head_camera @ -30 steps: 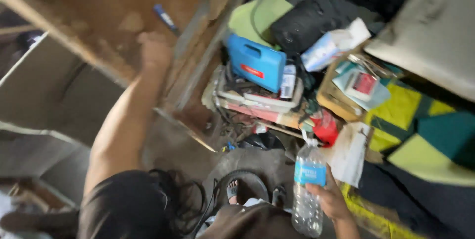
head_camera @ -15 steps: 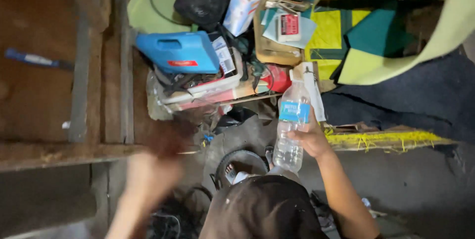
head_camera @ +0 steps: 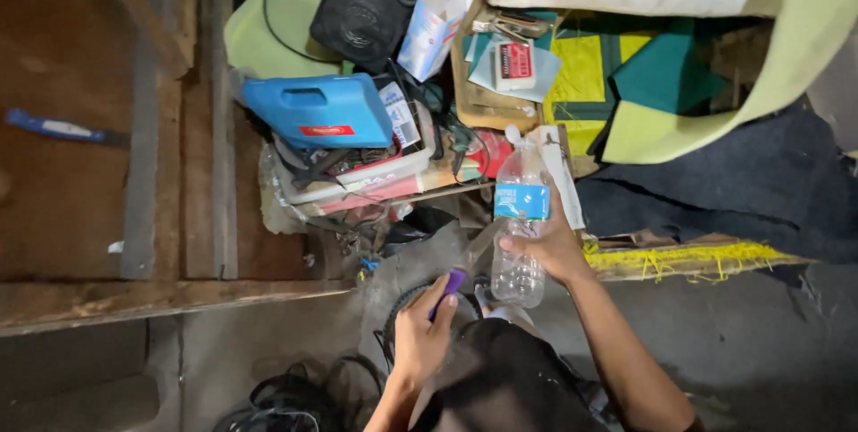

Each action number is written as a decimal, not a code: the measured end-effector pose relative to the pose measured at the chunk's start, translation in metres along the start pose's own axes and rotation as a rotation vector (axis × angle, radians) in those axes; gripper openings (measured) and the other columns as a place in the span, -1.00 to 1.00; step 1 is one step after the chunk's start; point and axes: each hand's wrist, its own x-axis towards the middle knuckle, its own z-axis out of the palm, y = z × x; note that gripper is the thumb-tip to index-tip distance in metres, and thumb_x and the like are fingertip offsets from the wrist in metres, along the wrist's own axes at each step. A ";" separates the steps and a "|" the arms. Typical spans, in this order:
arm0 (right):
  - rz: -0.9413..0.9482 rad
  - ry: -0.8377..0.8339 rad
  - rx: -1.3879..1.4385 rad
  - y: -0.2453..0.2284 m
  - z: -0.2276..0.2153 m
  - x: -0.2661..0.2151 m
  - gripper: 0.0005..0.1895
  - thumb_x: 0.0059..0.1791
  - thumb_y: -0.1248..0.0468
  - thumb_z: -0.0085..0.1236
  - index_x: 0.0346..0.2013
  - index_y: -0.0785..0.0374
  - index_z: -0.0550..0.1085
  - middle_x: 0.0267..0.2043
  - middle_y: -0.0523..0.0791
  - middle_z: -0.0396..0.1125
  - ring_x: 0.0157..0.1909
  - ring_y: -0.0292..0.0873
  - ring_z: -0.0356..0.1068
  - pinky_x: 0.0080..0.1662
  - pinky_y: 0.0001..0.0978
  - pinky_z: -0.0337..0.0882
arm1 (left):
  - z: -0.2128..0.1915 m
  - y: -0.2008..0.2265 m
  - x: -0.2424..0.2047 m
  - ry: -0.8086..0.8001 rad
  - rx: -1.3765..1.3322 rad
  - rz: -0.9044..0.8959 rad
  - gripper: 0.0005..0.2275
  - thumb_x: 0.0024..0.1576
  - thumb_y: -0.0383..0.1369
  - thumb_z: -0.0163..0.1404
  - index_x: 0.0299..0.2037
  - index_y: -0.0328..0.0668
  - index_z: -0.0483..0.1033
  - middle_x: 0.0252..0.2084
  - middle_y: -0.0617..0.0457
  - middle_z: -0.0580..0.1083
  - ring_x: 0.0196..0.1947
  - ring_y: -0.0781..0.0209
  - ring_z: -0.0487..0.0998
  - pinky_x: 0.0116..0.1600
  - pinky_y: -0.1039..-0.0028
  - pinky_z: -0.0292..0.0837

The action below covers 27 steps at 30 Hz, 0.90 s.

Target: Applying liquid adhesive to a foam cushion and inserting foam blocks into the gaps.

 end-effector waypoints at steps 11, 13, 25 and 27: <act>0.135 -0.096 -0.067 -0.002 0.027 -0.011 0.44 -0.38 0.17 0.53 0.61 0.03 -0.19 0.29 -0.09 0.39 0.33 -0.08 0.36 0.32 -0.16 0.31 | 0.033 -0.017 0.012 -0.058 0.257 -0.097 -0.74 0.26 -0.08 -0.15 -0.05 -0.01 0.42 -0.29 -0.17 0.63 -0.24 -0.52 0.52 -0.13 -0.09 0.29; 0.256 -0.123 -0.264 -0.024 0.028 -0.019 0.28 -0.37 0.02 0.48 0.54 -0.07 -0.01 0.31 -0.13 0.40 0.34 -0.06 0.38 0.36 -0.07 0.31 | 0.044 -0.035 0.019 0.022 0.294 0.000 -0.77 0.26 -0.12 -0.12 -0.05 -0.03 0.41 -0.37 -0.18 0.60 -0.38 -0.51 0.52 -0.28 -0.12 0.29; 0.106 -0.227 -0.370 -0.013 0.009 -0.015 0.43 -0.34 0.15 0.63 0.61 -0.03 -0.16 0.57 0.20 -0.05 0.59 0.29 -0.10 0.53 0.18 -0.09 | 0.005 0.034 0.096 0.175 0.025 -0.153 -0.53 0.00 0.00 0.26 -0.14 -0.18 0.40 -0.26 -0.26 0.60 -0.11 -0.41 0.64 -0.03 -0.14 0.46; 0.141 -0.215 -0.372 0.000 0.010 -0.012 0.39 -0.31 0.13 0.61 0.59 -0.13 -0.15 0.53 0.21 0.04 0.57 0.30 -0.03 0.52 0.15 -0.03 | 0.035 0.035 0.089 0.027 -0.080 -0.274 -0.46 -0.10 0.01 0.33 -0.10 -0.10 0.36 -0.16 -0.21 0.62 -0.03 -0.35 0.64 0.05 -0.08 0.51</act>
